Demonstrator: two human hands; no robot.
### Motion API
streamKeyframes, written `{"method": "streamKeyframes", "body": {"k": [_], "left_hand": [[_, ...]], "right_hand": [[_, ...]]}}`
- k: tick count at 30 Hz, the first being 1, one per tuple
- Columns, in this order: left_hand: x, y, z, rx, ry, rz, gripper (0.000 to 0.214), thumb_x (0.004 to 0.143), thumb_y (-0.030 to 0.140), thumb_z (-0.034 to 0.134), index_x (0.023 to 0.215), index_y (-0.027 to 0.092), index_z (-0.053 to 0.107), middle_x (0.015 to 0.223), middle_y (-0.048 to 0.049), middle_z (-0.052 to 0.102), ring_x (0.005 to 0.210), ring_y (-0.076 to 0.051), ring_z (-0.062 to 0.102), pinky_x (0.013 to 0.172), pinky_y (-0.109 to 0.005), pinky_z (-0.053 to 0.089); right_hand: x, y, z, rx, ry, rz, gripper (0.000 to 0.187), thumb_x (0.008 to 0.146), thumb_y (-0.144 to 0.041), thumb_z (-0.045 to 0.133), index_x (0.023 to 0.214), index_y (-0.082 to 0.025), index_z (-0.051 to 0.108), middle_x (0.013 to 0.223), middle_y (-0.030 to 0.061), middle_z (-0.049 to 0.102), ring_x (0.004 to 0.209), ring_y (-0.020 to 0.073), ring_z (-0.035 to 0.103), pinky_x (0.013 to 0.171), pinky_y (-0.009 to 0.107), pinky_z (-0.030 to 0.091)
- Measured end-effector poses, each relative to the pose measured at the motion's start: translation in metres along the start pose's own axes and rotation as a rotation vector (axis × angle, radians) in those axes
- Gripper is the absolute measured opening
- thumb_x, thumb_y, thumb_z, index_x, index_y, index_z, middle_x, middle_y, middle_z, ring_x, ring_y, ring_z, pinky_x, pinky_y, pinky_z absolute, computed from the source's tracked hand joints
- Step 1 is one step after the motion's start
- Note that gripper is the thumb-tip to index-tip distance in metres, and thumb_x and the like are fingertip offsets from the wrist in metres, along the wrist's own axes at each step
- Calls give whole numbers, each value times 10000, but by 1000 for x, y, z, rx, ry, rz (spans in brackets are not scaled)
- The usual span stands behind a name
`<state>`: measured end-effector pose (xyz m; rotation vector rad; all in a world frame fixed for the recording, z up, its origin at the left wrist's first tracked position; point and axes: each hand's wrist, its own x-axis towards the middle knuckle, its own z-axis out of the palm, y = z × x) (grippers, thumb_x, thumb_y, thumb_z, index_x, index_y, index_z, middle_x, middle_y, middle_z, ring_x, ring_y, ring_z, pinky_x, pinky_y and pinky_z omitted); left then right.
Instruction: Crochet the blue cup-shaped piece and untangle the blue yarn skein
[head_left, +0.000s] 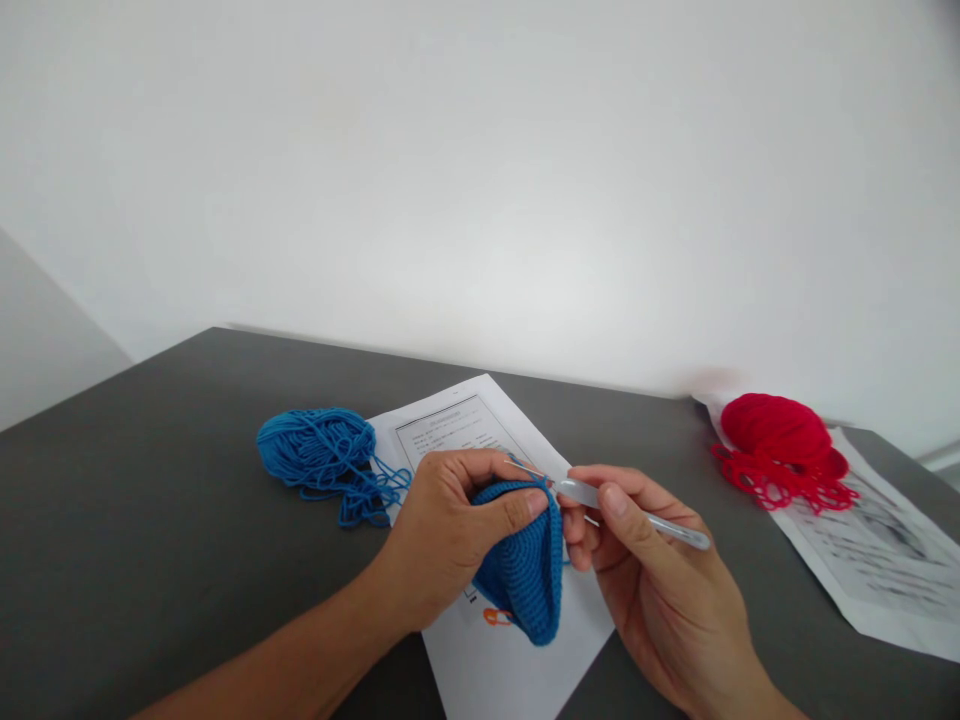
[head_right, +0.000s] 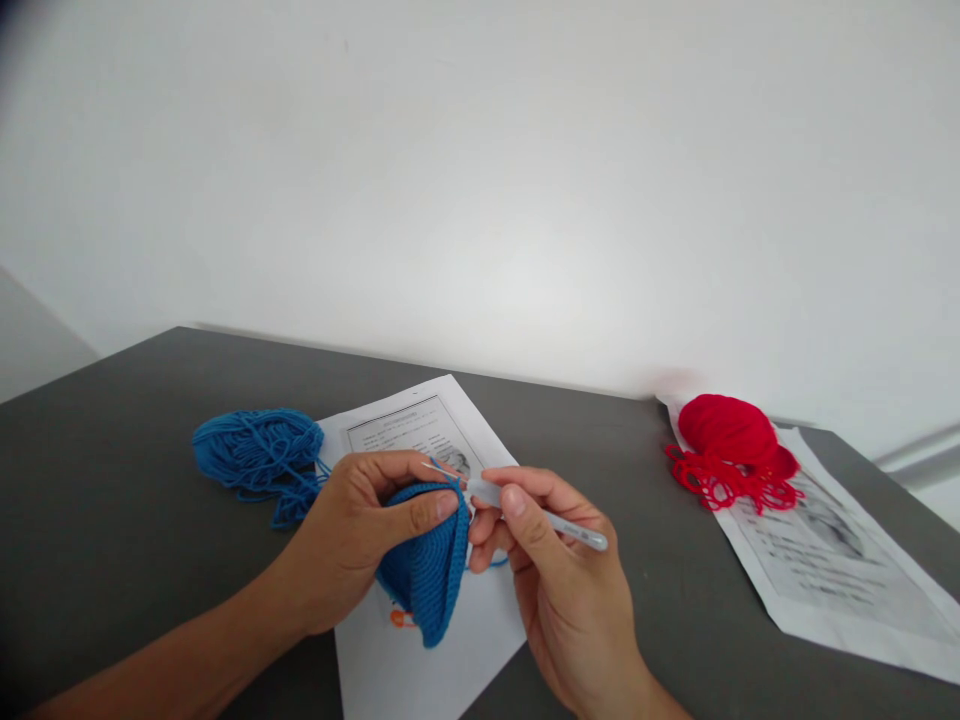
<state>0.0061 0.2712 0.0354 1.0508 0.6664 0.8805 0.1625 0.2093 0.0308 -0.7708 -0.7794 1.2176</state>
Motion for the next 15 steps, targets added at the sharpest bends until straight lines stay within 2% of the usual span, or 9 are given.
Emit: {"method": "streamKeyframes", "body": {"k": [3,7,11,15], "left_hand": [[-1,-1,-1,-79,-29,-30,174,733,277,922,765,167,791,768,-13,794,683,-128,679,676,-226,541],[-2,2,0,-94,-16,-41,132,735,232,911,773,168,802,761,-7,801,679,-113,692,658,-194,537],[-3,5,2,-86,-19,-30,31,790,172,838,787,180,808,705,8,778,623,-112,674,707,-239,567],[-4,5,2,4,11,49,69,780,143,831,840,176,826,883,-27,820,770,-139,717,755,-235,564]], "right_hand": [[0,-1,-1,-10,48,-14,149,830,-293,859,931,-186,838,694,58,774,564,102,708,558,141,584],[0,-1,-1,-5,50,-11,146,839,-294,853,943,-192,840,720,61,786,582,104,721,578,142,599],[2,-1,-4,1,15,-7,129,870,-286,822,960,-195,836,745,64,793,601,110,731,596,156,611],[2,-2,-8,-29,-45,-21,123,898,-288,796,981,-206,835,749,63,790,613,108,733,612,162,610]]}}
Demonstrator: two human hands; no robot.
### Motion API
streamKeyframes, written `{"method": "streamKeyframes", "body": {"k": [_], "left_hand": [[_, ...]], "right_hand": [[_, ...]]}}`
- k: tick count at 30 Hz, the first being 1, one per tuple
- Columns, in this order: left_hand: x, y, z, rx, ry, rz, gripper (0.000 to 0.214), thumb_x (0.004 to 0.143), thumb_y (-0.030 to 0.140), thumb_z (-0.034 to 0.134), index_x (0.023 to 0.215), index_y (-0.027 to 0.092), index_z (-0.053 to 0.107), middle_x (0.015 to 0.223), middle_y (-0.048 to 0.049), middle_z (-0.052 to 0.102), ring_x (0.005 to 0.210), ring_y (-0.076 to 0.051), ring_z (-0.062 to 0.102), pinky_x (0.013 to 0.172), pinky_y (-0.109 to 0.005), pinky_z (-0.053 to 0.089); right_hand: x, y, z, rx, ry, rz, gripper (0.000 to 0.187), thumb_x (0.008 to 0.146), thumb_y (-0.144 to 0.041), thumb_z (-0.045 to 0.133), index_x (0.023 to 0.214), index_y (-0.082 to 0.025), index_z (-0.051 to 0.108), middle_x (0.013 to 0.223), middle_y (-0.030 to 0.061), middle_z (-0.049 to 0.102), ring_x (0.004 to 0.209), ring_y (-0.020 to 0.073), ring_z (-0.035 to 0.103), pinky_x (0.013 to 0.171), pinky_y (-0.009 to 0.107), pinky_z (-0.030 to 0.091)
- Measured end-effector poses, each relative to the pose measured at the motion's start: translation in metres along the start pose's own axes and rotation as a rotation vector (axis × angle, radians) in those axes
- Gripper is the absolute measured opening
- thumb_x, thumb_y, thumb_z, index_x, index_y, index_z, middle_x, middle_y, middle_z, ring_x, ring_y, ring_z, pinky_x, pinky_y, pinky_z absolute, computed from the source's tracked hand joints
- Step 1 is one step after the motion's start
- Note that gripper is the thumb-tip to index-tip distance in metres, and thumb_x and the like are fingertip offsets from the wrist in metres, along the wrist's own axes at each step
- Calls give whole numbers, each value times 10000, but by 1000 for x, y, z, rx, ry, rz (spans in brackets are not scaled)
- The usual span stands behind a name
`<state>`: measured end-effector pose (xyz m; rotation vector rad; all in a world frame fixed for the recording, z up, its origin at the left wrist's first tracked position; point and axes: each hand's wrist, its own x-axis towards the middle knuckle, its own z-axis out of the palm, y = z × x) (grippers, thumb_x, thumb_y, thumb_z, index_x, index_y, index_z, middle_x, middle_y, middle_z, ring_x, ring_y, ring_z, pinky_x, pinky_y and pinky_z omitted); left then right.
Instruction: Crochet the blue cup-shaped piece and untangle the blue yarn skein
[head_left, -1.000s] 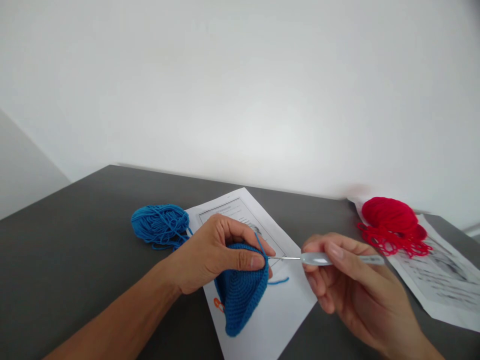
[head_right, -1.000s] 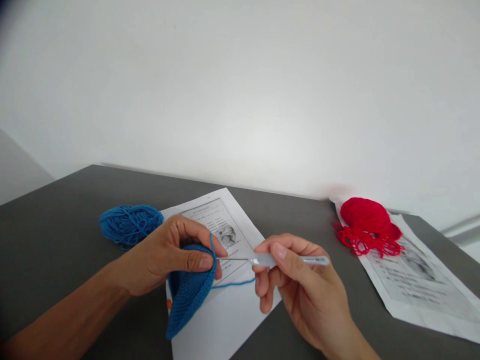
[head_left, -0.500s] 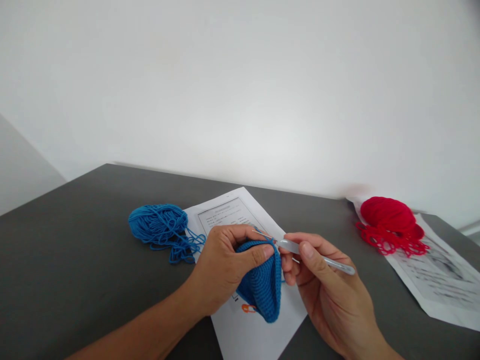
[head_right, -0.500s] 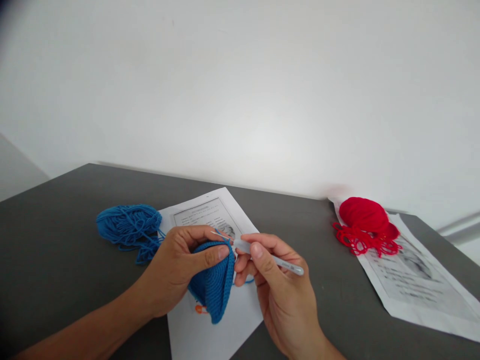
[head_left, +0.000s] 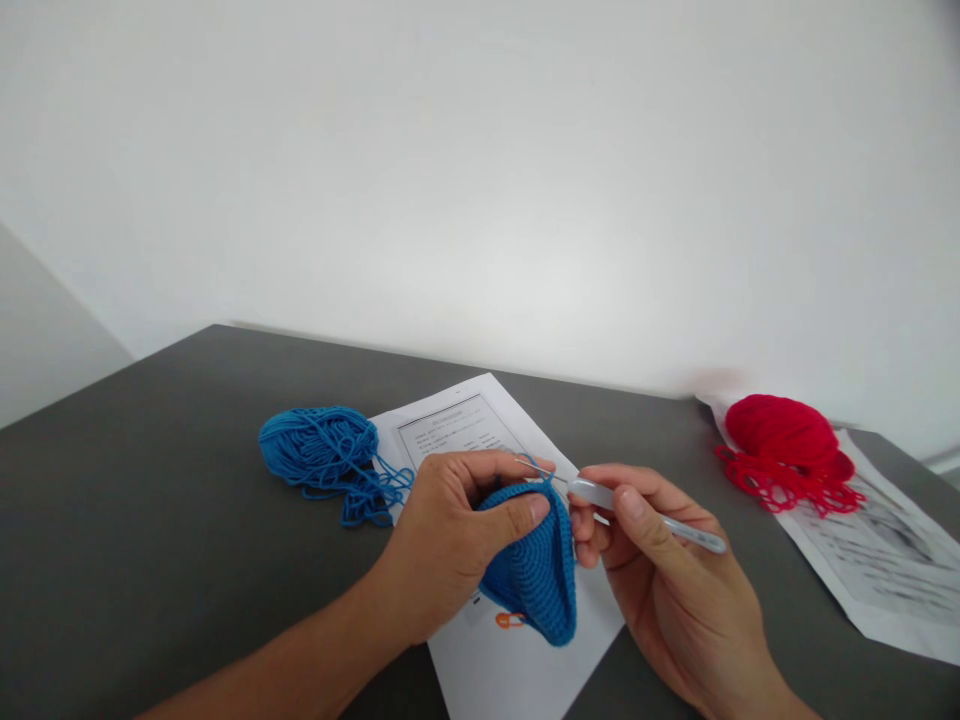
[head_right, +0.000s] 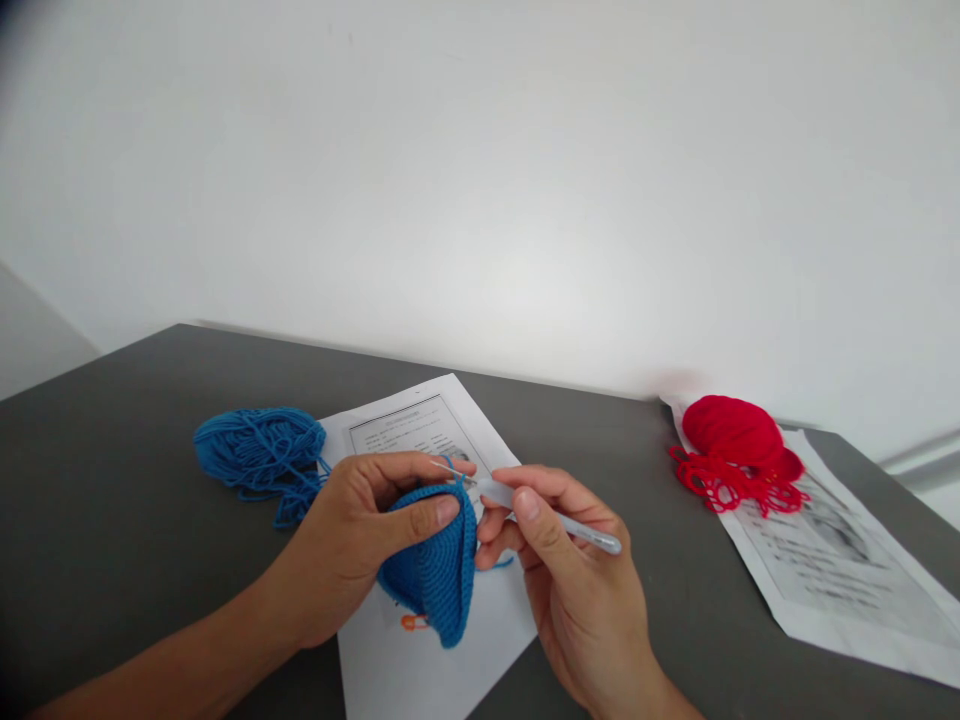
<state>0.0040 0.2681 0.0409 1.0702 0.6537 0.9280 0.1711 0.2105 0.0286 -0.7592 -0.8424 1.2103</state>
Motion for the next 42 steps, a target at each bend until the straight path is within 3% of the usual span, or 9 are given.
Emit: {"method": "streamKeyframes", "body": {"k": [5,20,28,34,42], "left_hand": [[-2,0,-1,-81,-52,-57,326,784,192,849,1103,162,795,760,-10,791,667,-122,698,647,-212,530],[-2,1,-2,219,34,-86,429,730,262,803,1142,141,809,709,14,610,614,-104,487,561,-235,364],[-2,2,-1,285,67,-77,399,723,251,781,1108,155,826,726,9,615,655,-123,527,617,-252,405],[-4,4,-1,317,86,-65,401,740,273,777,1121,154,825,732,4,610,657,-128,532,616,-256,409],[-8,2,3,415,160,55,364,766,251,759,1114,182,837,767,-7,654,680,-144,577,652,-264,472]], "right_hand": [[1,-5,-3,-63,-81,-36,121,901,-288,798,998,-227,838,727,39,769,612,100,730,629,156,602],[0,-29,-28,-483,-244,-188,164,964,-235,720,1076,-292,825,840,37,737,674,146,751,587,225,648],[1,-41,-21,-724,-286,-340,186,967,-218,708,1068,-328,819,813,24,741,606,137,749,542,208,632],[0,-42,-20,-788,-260,-416,208,932,-165,731,1050,-307,825,780,23,749,577,153,751,527,220,627],[-1,-41,-16,-860,-250,-504,276,912,-99,718,1078,-298,816,746,19,752,601,150,734,524,225,603]]}}
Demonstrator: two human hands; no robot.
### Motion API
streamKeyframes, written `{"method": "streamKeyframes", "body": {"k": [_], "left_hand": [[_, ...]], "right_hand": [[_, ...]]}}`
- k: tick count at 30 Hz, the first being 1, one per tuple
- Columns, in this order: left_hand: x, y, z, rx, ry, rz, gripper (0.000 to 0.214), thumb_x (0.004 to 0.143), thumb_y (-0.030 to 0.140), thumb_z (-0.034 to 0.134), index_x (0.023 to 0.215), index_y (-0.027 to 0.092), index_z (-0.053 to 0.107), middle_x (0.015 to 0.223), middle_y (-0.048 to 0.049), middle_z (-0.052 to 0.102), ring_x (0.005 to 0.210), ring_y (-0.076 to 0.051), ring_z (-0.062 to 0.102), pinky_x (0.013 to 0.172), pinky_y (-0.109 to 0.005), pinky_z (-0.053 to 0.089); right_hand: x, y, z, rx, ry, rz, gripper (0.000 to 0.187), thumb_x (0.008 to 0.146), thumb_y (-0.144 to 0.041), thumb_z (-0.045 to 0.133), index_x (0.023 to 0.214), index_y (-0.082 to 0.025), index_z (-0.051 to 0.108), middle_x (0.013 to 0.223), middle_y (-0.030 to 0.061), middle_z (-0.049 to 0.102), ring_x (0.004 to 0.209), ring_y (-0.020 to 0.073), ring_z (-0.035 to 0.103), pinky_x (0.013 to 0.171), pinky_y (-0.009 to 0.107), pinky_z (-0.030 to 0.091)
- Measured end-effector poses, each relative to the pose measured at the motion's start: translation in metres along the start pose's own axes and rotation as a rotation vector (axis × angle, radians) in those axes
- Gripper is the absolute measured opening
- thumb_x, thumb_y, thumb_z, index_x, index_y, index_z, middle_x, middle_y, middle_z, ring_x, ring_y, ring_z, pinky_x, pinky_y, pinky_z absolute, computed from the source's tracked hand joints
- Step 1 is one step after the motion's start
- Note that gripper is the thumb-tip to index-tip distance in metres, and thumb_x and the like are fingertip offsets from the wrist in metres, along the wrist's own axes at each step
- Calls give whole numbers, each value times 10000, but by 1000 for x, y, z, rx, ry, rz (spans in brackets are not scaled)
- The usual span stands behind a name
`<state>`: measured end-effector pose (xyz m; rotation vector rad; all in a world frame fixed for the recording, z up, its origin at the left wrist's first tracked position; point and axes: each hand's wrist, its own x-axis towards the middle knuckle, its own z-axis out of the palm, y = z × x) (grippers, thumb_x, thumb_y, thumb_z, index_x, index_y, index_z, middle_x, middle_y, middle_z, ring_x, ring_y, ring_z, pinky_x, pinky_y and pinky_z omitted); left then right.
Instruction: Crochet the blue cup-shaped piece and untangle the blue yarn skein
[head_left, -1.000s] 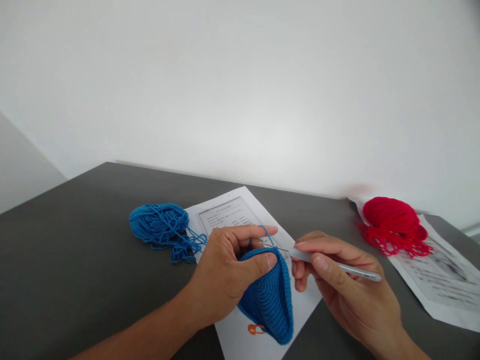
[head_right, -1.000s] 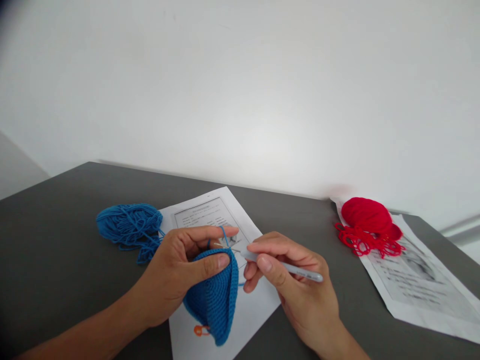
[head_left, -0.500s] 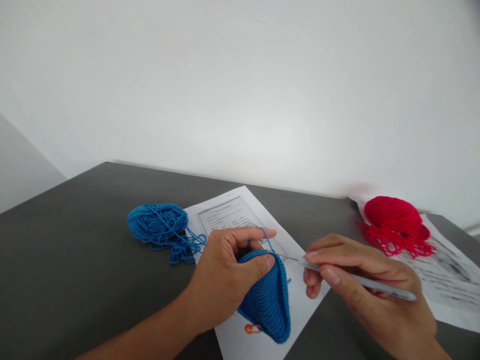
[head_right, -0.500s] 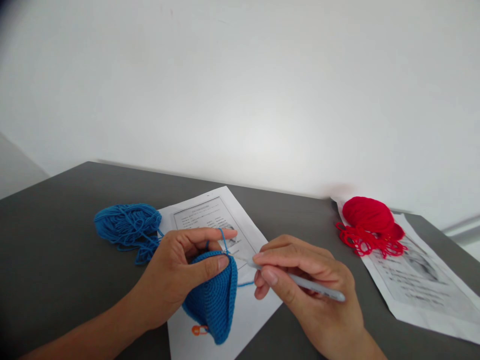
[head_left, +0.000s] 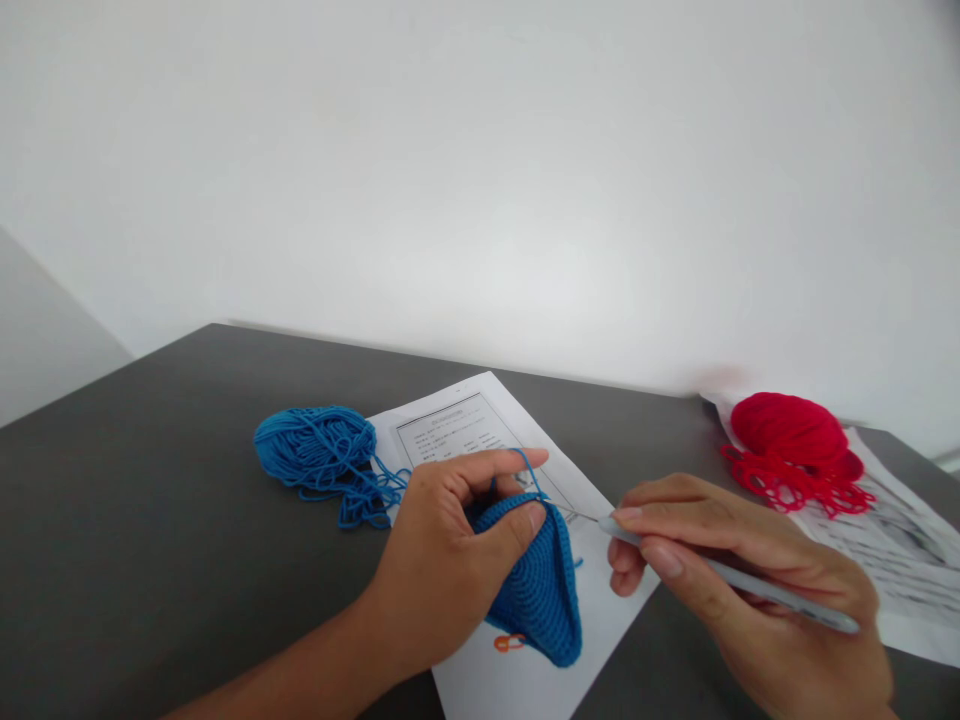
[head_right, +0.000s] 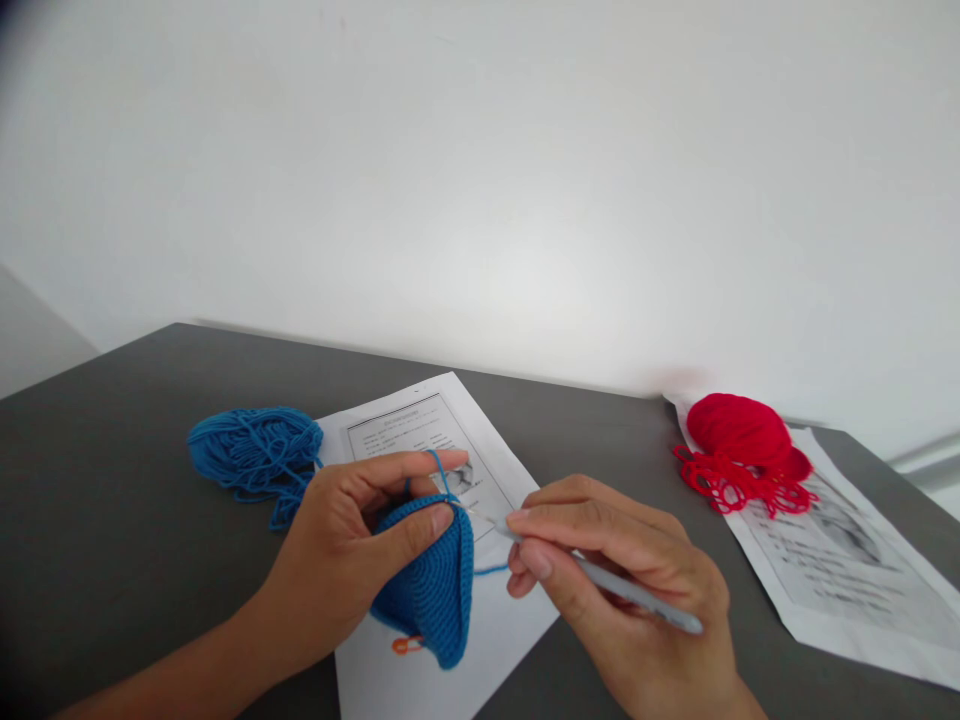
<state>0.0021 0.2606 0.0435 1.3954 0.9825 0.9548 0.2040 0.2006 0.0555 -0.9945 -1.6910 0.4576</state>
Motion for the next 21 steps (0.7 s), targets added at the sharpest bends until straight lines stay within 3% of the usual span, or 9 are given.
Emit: {"method": "streamKeyframes", "body": {"k": [6,15,21], "left_hand": [[-3,-2,2,66,70,88,310,804,229,735,1093,210,847,741,9,666,676,-137,593,677,-255,498],[-3,-4,2,72,64,111,325,835,241,729,1142,211,833,736,18,687,653,-130,613,643,-234,509],[-4,-2,3,275,161,250,285,856,212,695,1098,226,845,695,27,730,612,-136,658,621,-233,527]], "right_hand": [[-3,0,-2,-103,-50,-68,350,909,-72,700,1154,-305,791,799,28,770,660,158,744,548,230,611],[-8,-1,9,-63,65,-45,374,885,-56,712,1141,-316,795,849,27,769,640,159,745,540,242,623],[-5,-3,9,-123,34,-78,356,874,-56,710,1122,-291,805,838,37,779,618,156,744,519,213,615]]}}
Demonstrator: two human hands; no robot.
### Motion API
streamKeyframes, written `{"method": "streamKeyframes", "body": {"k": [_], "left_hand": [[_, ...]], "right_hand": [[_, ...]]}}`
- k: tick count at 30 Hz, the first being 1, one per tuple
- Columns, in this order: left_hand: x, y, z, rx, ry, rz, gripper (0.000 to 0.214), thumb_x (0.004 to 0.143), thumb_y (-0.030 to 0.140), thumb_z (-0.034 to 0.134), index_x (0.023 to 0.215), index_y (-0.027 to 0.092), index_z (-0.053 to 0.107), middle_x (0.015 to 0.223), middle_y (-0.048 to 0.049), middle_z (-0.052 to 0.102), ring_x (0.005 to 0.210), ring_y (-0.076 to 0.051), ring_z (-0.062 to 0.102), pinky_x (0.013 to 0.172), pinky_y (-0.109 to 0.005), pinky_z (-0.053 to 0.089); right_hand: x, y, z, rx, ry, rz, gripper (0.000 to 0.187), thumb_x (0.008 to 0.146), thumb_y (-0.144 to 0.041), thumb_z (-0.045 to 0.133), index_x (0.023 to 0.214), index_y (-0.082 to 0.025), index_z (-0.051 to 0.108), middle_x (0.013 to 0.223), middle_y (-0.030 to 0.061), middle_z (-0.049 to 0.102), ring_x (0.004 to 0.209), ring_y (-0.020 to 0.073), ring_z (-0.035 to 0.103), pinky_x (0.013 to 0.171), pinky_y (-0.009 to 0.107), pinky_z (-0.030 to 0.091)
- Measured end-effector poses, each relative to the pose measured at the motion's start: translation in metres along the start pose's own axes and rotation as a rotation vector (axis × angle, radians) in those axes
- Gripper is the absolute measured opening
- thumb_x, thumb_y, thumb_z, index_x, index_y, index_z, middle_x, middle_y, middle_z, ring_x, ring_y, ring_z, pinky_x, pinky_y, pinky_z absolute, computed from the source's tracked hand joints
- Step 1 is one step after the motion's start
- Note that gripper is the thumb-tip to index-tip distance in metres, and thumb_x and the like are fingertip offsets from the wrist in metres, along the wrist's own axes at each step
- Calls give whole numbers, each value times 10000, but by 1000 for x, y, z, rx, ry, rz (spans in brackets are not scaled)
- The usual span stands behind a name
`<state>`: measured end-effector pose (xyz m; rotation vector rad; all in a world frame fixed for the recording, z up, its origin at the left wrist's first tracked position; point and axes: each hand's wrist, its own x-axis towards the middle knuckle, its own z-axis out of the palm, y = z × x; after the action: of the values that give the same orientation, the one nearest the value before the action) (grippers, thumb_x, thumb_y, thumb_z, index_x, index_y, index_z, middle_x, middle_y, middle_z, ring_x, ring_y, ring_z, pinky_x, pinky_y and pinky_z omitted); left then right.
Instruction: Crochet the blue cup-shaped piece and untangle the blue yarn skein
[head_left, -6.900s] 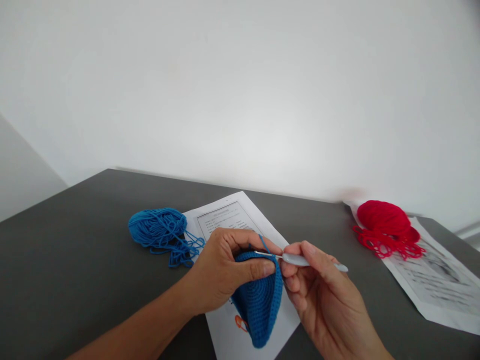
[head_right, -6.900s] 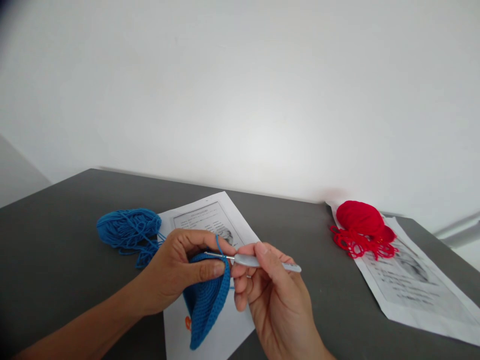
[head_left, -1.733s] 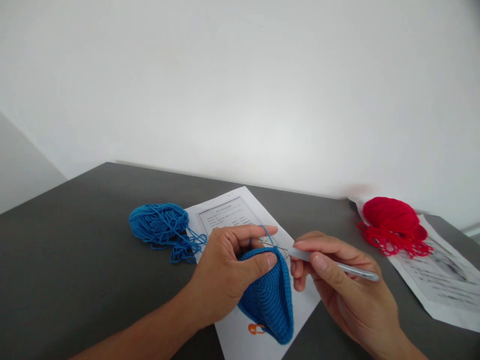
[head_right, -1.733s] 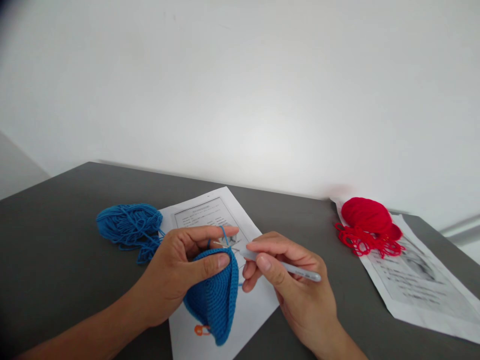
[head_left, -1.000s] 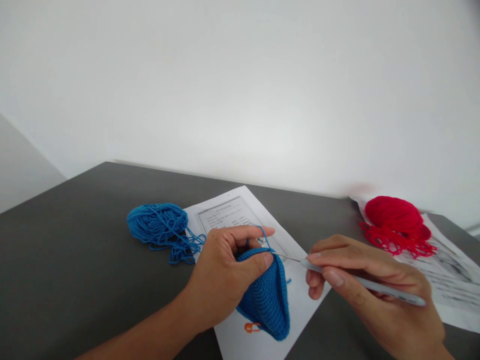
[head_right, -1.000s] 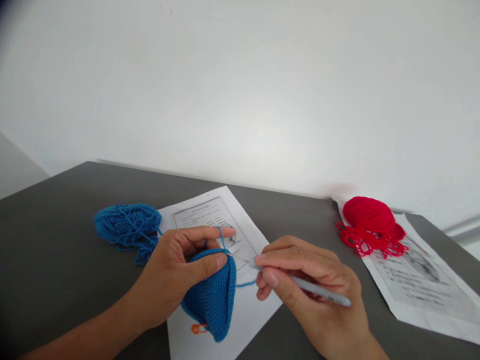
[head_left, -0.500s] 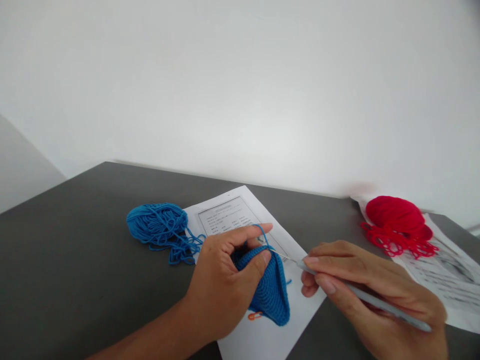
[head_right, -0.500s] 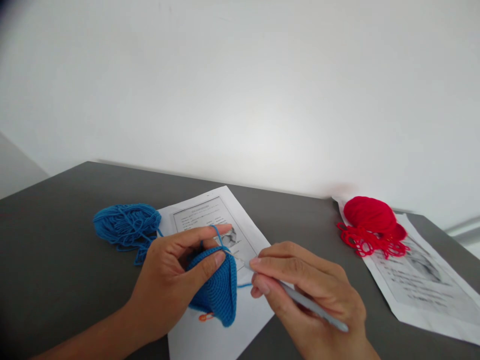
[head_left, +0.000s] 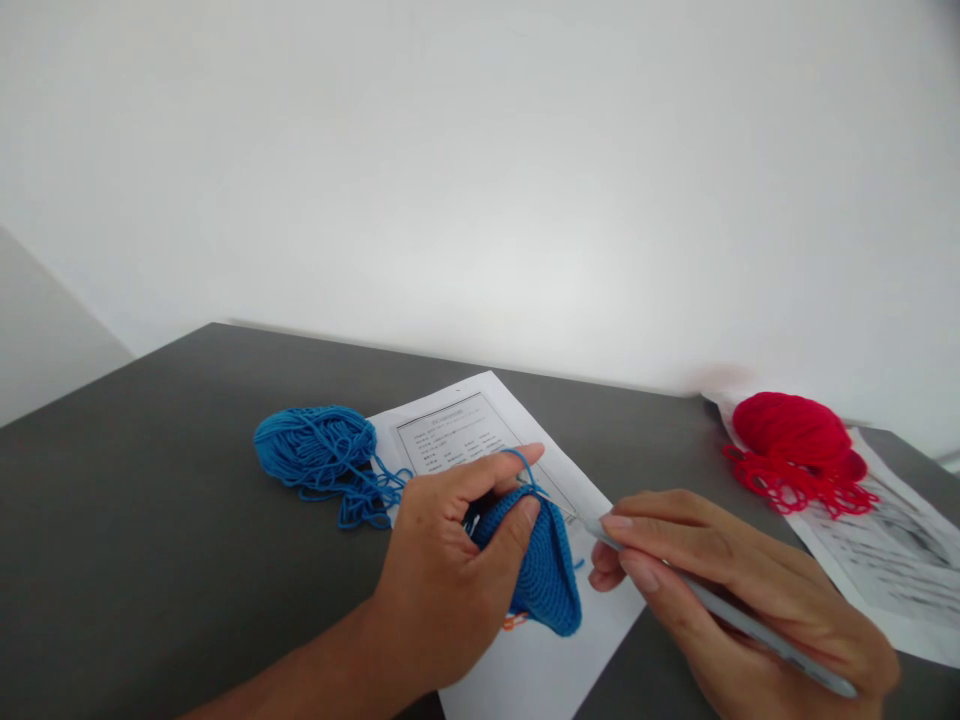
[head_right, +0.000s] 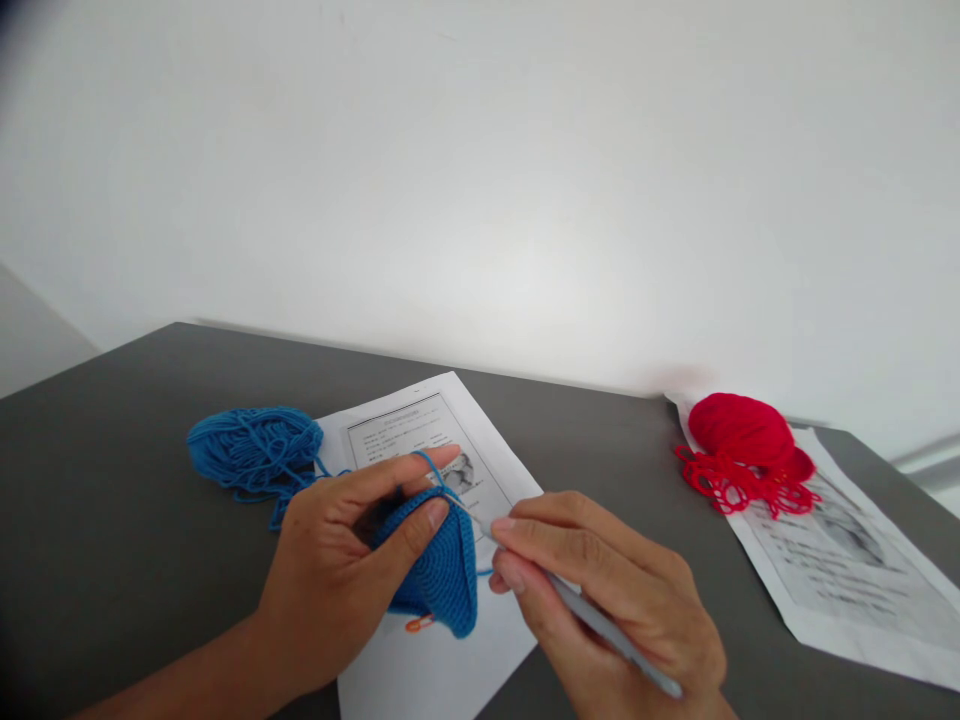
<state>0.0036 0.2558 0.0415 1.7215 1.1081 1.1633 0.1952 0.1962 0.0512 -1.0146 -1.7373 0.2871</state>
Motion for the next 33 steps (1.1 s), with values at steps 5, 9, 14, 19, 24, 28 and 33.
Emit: {"method": "streamKeyframes", "body": {"k": [5,9,14,19,24,28,33], "left_hand": [[-3,-1,0,124,52,131,269,874,208,693,1097,206,844,762,-7,800,616,-168,702,736,-285,596],[-4,-2,0,174,68,183,263,896,211,687,1110,189,839,819,-38,827,626,-185,729,816,-310,609],[-4,-3,1,170,83,170,265,899,205,684,1116,199,836,956,-61,848,758,-220,783,843,-313,608],[-5,-4,2,204,124,139,262,892,230,692,1107,208,840,900,-49,843,681,-209,756,864,-332,605],[-4,-5,2,190,130,130,266,903,259,690,1116,191,835,900,-39,836,715,-198,746,882,-323,587],[-3,-5,2,35,86,13,279,899,261,694,1144,223,822,792,15,788,712,-170,714,738,-268,566],[-3,-3,4,-116,74,-84,247,867,226,709,1087,211,820,781,28,763,719,-144,710,744,-240,563]], "right_hand": [[-11,-4,7,-74,77,36,300,899,-128,709,1118,-307,810,894,62,780,670,176,745,555,235,612],[-15,-8,10,-135,98,94,226,902,-179,714,1065,-296,817,930,65,789,686,177,758,613,230,626],[-16,-7,10,-226,-19,-14,372,872,-114,715,1186,-305,774,1011,60,805,782,202,792,678,235,654],[-28,-8,31,-402,104,-63,336,927,-162,684,1224,-300,756,1064,59,809,875,216,797,784,276,664],[-31,-12,49,-280,250,67,256,900,-156,719,1115,-280,782,1037,73,803,854,217,794,772,281,671],[-24,-9,47,114,228,169,297,953,-83,632,1144,-283,740,949,36,764,745,160,774,663,257,669],[-24,-9,45,257,274,225,264,983,-89,614,1116,-272,750,899,40,751,775,176,761,681,302,672]]}}
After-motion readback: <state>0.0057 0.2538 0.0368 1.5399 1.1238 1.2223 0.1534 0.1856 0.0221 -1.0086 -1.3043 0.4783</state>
